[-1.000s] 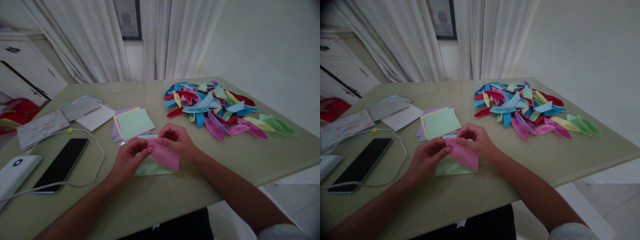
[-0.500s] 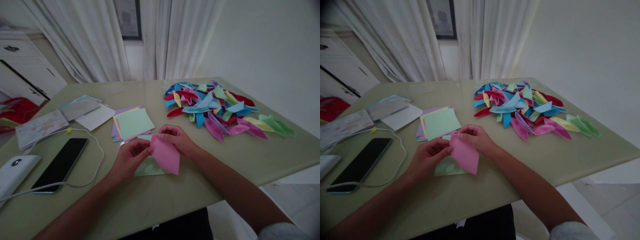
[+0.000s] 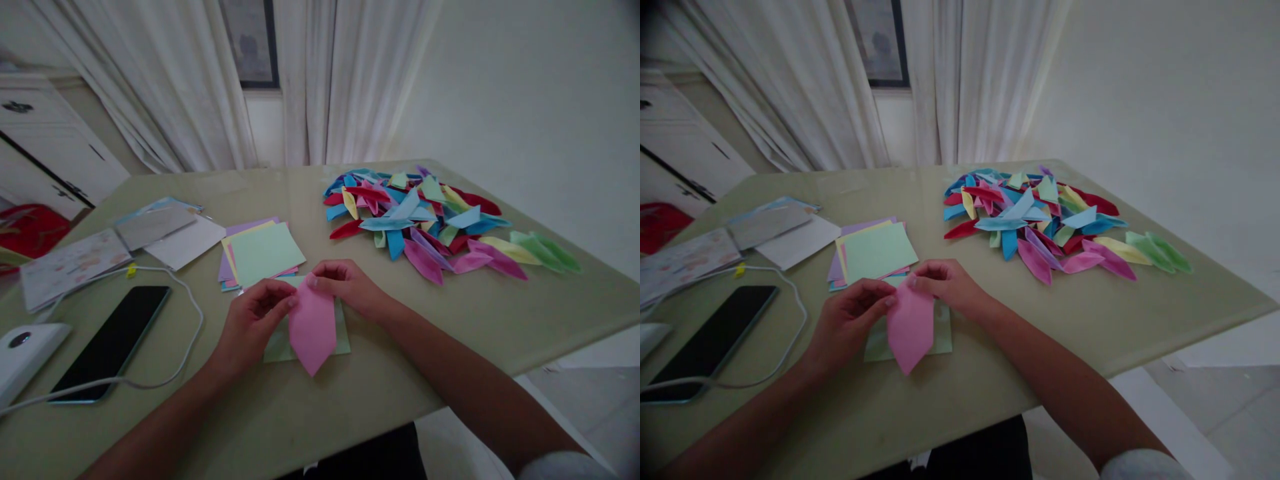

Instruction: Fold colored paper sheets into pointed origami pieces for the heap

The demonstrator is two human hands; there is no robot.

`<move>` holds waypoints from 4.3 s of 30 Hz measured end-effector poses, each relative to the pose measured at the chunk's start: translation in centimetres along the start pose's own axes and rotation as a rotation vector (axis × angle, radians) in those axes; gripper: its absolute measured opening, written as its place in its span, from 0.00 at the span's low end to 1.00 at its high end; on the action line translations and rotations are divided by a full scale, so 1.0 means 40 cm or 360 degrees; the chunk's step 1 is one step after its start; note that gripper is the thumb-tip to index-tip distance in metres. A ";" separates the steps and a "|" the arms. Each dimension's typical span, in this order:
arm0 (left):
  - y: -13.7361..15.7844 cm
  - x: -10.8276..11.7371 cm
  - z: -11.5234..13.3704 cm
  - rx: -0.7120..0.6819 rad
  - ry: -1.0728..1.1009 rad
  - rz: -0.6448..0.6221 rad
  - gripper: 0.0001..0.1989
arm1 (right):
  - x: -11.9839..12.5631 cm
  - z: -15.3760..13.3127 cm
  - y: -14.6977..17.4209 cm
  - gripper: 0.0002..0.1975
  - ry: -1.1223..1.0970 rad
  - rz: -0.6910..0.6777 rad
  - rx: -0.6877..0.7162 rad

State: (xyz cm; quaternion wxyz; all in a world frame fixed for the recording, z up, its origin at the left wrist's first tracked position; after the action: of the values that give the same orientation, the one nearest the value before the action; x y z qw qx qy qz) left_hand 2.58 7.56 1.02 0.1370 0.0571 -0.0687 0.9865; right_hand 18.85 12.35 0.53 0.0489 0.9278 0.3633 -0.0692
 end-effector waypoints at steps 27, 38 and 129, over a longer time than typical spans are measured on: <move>-0.005 -0.041 -0.014 0.0120 0.0393 -0.0203 0.08 | 0.007 -0.027 0.004 0.12 0.0127 0.0036 0.0149; -0.003 -0.049 -0.030 0.0257 0.0442 -0.0236 0.11 | 0.012 -0.041 0.009 0.15 0.0334 0.0088 0.0188; 0.008 -0.047 -0.025 0.0079 0.0786 -0.0193 0.13 | -0.051 -0.018 0.010 0.20 0.0341 -0.0288 0.0004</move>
State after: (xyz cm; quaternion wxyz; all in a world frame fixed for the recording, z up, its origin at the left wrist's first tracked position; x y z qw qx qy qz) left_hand 4.20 6.90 -0.26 0.2071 -0.1782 -0.0054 0.9620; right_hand 17.70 10.78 1.58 0.0021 0.8934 0.4486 0.0258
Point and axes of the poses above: each hand's wrist, its own y-axis away from the middle knuckle, its own x-axis out of the back of the hand, z = x × y, the point moved 9 cm from there along -y, towards the middle knuckle, and after that the axes turned 13 degrees about -z, right-handed, at the moved point
